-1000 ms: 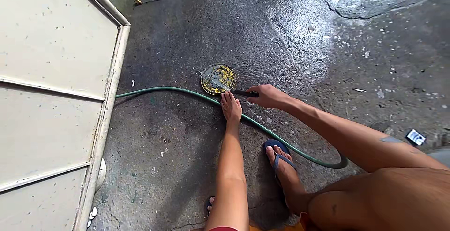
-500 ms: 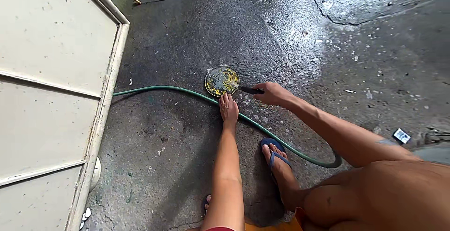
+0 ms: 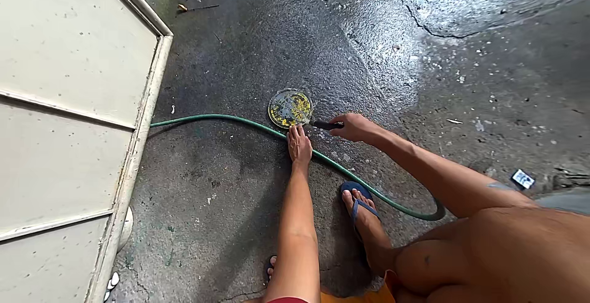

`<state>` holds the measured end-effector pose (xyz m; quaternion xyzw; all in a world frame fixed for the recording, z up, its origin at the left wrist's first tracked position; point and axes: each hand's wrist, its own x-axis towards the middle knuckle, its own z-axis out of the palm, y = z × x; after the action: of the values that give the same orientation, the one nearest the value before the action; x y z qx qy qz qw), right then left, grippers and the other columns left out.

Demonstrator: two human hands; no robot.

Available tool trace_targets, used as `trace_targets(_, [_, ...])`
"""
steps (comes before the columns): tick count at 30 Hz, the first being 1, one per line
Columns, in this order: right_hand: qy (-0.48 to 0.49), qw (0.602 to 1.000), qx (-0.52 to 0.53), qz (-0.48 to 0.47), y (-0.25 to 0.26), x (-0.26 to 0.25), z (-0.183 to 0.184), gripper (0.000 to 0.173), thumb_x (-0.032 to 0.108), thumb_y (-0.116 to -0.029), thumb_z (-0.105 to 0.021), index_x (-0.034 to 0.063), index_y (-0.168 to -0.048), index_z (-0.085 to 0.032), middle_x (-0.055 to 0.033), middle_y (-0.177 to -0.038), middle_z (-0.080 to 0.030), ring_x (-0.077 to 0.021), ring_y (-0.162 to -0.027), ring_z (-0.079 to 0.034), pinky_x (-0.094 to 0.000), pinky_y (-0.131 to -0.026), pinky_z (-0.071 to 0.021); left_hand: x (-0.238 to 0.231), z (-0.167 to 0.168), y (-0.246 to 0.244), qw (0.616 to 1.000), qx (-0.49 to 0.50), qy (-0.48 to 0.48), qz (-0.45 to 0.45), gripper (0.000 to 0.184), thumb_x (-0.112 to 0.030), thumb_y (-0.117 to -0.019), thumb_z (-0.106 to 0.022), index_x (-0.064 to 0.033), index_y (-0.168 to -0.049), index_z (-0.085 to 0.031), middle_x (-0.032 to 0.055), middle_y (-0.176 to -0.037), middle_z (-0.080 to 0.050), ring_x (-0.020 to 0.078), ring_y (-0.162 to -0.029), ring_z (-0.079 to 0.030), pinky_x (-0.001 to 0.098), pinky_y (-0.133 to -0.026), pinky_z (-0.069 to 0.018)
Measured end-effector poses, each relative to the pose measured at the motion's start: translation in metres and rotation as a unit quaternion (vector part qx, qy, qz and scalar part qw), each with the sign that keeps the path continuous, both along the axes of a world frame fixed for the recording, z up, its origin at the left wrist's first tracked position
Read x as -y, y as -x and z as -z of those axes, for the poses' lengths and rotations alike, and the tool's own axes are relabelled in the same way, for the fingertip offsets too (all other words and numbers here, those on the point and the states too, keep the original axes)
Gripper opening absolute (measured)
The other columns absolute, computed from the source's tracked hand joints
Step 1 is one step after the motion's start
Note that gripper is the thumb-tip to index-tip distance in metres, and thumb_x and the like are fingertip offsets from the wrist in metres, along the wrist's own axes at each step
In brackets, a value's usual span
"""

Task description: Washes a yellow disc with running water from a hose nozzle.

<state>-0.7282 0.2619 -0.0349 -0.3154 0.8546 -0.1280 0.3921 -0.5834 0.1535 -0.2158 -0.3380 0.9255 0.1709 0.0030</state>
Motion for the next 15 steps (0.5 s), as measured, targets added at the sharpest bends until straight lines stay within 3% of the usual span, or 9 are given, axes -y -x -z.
trace_targets(7, [0.021, 1.000, -0.002, -0.023, -0.009, 0.010, 0.004, 0.035, 0.035, -0.0970, -0.070, 0.0185, -0.128, -0.072, -0.0157, -0.104, -0.074, -0.0354, -0.095, -0.071, -0.0626, -0.083, -0.0548, -0.011, -0.002, -0.001, 0.998, 0.000, 0.007, -0.060, 0.052, -0.029, -0.1042, -0.048, -0.0184, -0.155, -0.045, 0.0259, -0.164, -0.028, 0.0421, -0.154, -0.022, 0.0551, -0.126, -0.0179])
trace_targets(11, [0.028, 0.999, -0.006, -0.046, -0.017, 0.020, 0.001, 0.034, 0.035, -0.0987, -0.067, 0.0174, -0.127, -0.072, -0.0149, -0.103, -0.074, -0.0338, -0.094, -0.071, -0.0608, -0.081, -0.0553, -0.012, -0.007, 0.000, 0.997, 0.071, -0.004, -0.043, 0.059, -0.036, -0.1067, -0.044, -0.0153, -0.161, -0.034, 0.0259, -0.167, -0.017, 0.0404, -0.155, -0.019, 0.0578, -0.126, -0.0121])
trace_targets(15, [0.034, 0.998, -0.005, -0.051, -0.017, 0.029, -0.002, 0.031, 0.032, -0.0987, -0.067, 0.0181, -0.126, -0.072, -0.0149, -0.099, -0.073, -0.0334, -0.090, -0.071, -0.0598, -0.078, -0.0554, -0.010, -0.003, -0.003, 0.997, 0.071, -0.006, -0.035, 0.060, -0.037, -0.1062, -0.044, -0.0182, -0.162, -0.031, 0.0226, -0.168, -0.018, 0.0376, -0.156, -0.018, 0.0554, -0.127, -0.0100])
